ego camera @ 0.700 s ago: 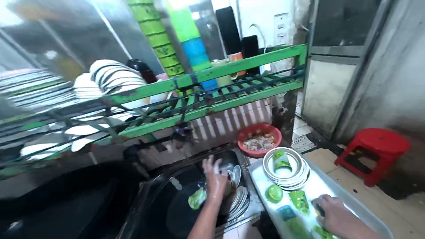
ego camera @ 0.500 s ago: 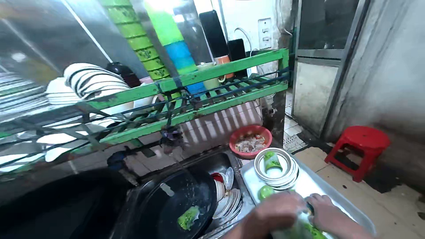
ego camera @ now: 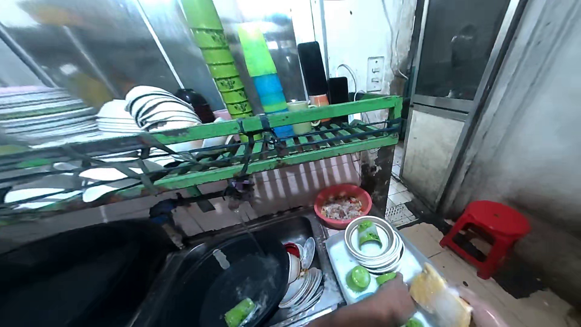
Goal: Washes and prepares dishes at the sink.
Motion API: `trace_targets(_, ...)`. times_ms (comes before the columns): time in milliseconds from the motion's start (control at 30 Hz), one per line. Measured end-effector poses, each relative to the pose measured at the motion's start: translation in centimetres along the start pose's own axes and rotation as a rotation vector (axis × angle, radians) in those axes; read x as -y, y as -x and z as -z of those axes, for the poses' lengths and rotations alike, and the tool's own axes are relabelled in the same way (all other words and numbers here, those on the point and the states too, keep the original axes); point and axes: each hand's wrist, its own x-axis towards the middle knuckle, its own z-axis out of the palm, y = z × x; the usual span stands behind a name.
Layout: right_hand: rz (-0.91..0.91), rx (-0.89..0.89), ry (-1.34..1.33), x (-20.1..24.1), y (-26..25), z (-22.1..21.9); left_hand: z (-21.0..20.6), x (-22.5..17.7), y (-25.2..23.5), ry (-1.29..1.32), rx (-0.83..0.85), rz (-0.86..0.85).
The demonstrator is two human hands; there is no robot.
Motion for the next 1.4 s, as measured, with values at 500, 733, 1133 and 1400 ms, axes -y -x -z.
trace_targets(500, -0.015, 0.179, -0.450, 0.4, 1.7, 0.0, 6.4, 0.3, 7.7, 0.377, -0.716, 0.379)
trace_targets(733, 0.455, 0.131, 0.187, 1.2, 1.9, -8.0, 5.5, 4.0, 8.0, 1.467, -1.017, 0.645)
trace_targets(1133, 0.211, 0.171, -0.051, 2.9, -0.3, -14.0, 7.0, 3.2, 6.6, 1.807, -1.320, 0.374)
trace_targets(1400, 0.803, 0.175, 1.136, -0.4, -3.7, -11.5, 6.6, 0.3, 5.1, 1.916, -1.208, 0.656)
